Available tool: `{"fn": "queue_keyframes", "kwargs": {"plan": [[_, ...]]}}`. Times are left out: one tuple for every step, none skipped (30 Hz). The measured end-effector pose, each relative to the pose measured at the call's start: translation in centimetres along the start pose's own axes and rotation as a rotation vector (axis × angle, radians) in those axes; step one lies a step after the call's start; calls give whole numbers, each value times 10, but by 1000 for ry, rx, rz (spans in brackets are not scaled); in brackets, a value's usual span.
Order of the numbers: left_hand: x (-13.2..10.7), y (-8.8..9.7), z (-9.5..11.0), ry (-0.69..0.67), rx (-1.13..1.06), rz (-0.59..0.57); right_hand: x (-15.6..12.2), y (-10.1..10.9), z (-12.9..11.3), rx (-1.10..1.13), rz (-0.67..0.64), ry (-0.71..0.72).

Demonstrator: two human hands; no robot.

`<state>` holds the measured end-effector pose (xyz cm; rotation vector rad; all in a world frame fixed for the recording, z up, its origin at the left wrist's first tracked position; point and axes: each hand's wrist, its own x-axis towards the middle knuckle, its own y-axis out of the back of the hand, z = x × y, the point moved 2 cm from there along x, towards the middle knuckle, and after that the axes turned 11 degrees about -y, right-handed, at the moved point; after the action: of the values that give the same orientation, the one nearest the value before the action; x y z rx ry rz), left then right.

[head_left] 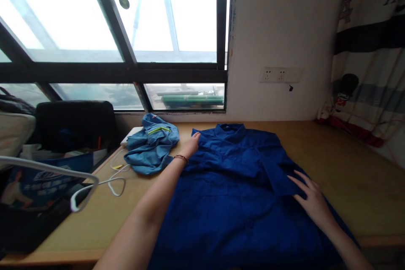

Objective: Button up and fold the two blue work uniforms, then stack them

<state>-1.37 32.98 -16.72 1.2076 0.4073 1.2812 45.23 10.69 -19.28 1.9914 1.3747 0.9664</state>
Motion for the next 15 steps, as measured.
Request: {"fn": "queue_keyframes", "kwargs": {"plan": [[9, 0, -5, 7, -21, -18, 2, -3, -4, 17, -38, 37], [18, 0, -10, 19, -43, -40, 3, -5, -7, 50, -78, 54], [25, -2, -15, 34, -63, -60, 5, -6, -10, 91, -105, 49], [31, -4, -20, 47, -80, -74, 8, -6, -12, 136, -113, 22], [37, -6, -25, 59, -92, -83, 13, -4, -13, 179, -102, -22], [41, -8, -29, 70, -97, -87, 19, -1, -13, 219, -75, -77], [45, -10, -33, 82, -96, -88, 27, 2, -14, 257, -42, -138], [48, -11, -36, 94, -89, -85, 37, 6, -14, 301, -14, -199], [51, -10, -40, 106, -78, -76, 50, 10, -15, 352, 8, -254], [54, -9, -44, 118, -67, -64, 64, 14, -15, 408, 23, -299], [57, -6, -47, 131, -54, -48, 79, 17, -16, 463, 35, -336], [60, -2, -50, 142, -39, -29, 95, 18, -16, 512, 48, -365], [62, 2, -54, 157, -19, -5, 112, 19, -16, 549, 69, -389], [64, 8, -57, 179, 6, 23, 129, 17, -14, 565, 96, -411], [65, 13, -59, 208, 34, 53, 144, 13, -12, 562, 112, -429]]}}
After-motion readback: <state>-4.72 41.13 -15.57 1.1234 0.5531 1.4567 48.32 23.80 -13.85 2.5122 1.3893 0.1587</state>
